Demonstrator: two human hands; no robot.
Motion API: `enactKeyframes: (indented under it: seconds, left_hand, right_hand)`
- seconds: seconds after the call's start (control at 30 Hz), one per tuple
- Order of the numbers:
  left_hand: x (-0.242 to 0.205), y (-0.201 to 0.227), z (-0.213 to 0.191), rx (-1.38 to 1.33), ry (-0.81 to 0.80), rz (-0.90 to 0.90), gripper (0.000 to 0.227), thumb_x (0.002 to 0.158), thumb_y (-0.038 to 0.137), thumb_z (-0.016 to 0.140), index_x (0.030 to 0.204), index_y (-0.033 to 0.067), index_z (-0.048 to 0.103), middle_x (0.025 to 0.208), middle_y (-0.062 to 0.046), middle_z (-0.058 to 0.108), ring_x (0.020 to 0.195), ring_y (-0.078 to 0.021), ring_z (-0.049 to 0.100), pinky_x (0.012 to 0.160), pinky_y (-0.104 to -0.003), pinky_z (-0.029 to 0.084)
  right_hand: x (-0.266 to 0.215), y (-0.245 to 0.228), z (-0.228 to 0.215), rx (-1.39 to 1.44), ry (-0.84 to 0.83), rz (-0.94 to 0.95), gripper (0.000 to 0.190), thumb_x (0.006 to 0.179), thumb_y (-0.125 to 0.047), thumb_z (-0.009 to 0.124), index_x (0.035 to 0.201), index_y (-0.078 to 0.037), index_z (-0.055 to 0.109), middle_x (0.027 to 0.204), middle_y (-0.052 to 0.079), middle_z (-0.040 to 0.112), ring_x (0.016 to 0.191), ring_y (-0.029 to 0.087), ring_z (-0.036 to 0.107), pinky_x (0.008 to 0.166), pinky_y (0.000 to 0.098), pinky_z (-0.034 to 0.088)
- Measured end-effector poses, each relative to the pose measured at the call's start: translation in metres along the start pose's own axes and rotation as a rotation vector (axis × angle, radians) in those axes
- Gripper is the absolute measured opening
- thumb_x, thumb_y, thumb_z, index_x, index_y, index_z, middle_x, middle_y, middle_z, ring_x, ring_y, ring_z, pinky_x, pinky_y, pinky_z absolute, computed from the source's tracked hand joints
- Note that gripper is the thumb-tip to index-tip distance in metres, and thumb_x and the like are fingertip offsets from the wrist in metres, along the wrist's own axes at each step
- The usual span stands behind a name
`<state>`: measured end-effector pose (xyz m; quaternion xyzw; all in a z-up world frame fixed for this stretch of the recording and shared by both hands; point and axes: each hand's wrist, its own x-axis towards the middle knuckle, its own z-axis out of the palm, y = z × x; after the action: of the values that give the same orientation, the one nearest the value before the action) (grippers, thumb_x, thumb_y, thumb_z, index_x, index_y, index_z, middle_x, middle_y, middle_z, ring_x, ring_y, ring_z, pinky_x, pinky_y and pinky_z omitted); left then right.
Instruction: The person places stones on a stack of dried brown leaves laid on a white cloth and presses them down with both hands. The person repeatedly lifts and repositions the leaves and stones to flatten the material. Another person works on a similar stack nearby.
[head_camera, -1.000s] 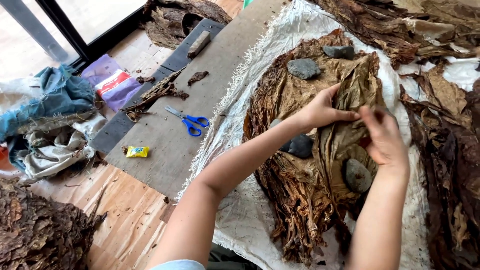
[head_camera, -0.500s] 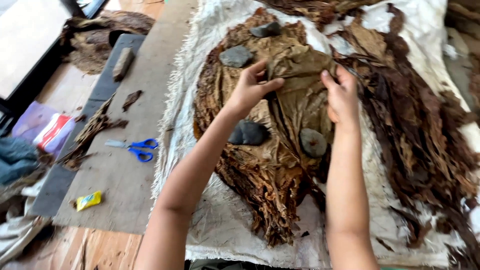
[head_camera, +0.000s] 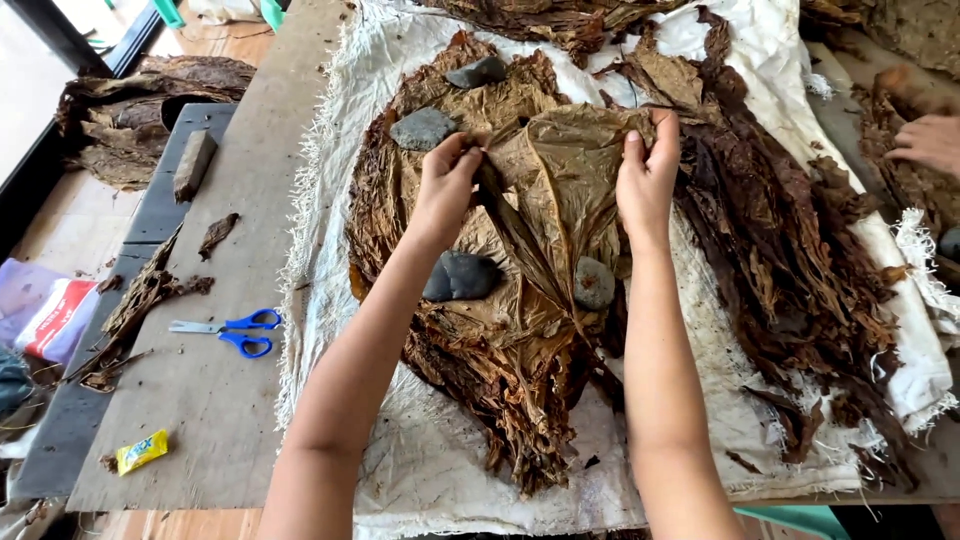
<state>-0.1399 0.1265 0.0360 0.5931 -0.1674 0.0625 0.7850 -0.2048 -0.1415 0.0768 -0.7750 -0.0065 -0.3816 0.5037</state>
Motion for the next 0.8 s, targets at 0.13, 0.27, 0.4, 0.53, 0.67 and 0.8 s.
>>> enactKeyframes:
  seconds: [0.13,0.27,0.4,0.53,0.67,0.8]
  left_hand:
    - [0.008,0.013,-0.004,-0.51,0.008,-0.513,0.024,0.108,0.019,0.07,0.126,0.0066,0.079,0.094,-0.014,0.078,0.079,-0.0295,0.081,0.071,-0.049,0.074]
    - [-0.026,0.078,0.012,-0.645,-0.265,-0.806,0.124,0.085,0.089,0.073,0.162,-0.0075,0.055,0.126,-0.034,0.076,0.088,-0.041,0.086,0.07,-0.052,0.076]
    - [-0.009,0.049,0.008,-0.668,-0.272,-0.752,0.123,0.086,0.082,0.081,0.164,-0.0084,0.049,0.129,-0.032,0.073,0.092,-0.0416,0.085,0.075,-0.054,0.076]
    - [0.0,0.021,0.001,-0.528,-0.035,-0.383,0.036,0.098,0.012,0.096,0.127,-0.003,0.079,0.111,-0.023,0.086,0.096,-0.0358,0.088,0.081,-0.056,0.076]
    - [-0.028,0.069,0.011,0.052,-0.246,0.123,0.023,0.107,0.015,0.09,0.13,0.0153,0.084,0.096,-0.002,0.073,0.093,-0.0112,0.066,0.082,-0.03,0.065]
    - [-0.043,0.076,0.03,0.121,-0.468,0.163,0.049,0.102,0.013,0.095,0.149,0.0212,0.081,0.11,0.002,0.085,0.096,-0.0045,0.066,0.094,-0.032,0.068]
  right_hand:
    - [-0.01,-0.046,-0.008,0.213,-0.036,0.26,0.054,0.129,-0.023,0.062,0.176,-0.006,0.041,0.184,0.029,0.025,0.174,0.051,0.018,0.14,0.0697,0.025]
    - [-0.013,-0.058,0.004,0.383,-0.282,0.296,0.045,0.122,-0.034,0.076,0.156,-0.014,0.055,0.162,0.018,0.045,0.156,0.04,0.041,0.132,0.0656,0.038]
    - [-0.02,-0.064,0.009,0.397,-0.619,0.186,0.017,0.114,-0.031,0.082,0.12,-0.016,0.077,0.124,0.01,0.076,0.127,0.032,0.071,0.12,0.0619,0.053]
    - [-0.012,-0.056,-0.012,0.131,-0.709,0.109,0.036,0.107,-0.024,0.089,0.134,-0.003,0.078,0.129,0.019,0.082,0.121,0.029,0.076,0.112,0.049,0.058]
    - [-0.01,-0.034,-0.012,0.172,-0.676,0.161,0.052,0.113,-0.041,0.081,0.153,-0.013,0.063,0.133,0.006,0.075,0.121,0.014,0.07,0.111,0.0383,0.057]
    - [-0.006,-0.056,-0.01,0.214,-0.659,0.065,0.08,0.108,-0.045,0.085,0.17,-0.013,0.047,0.165,0.024,0.062,0.154,0.036,0.057,0.13,0.0597,0.043]
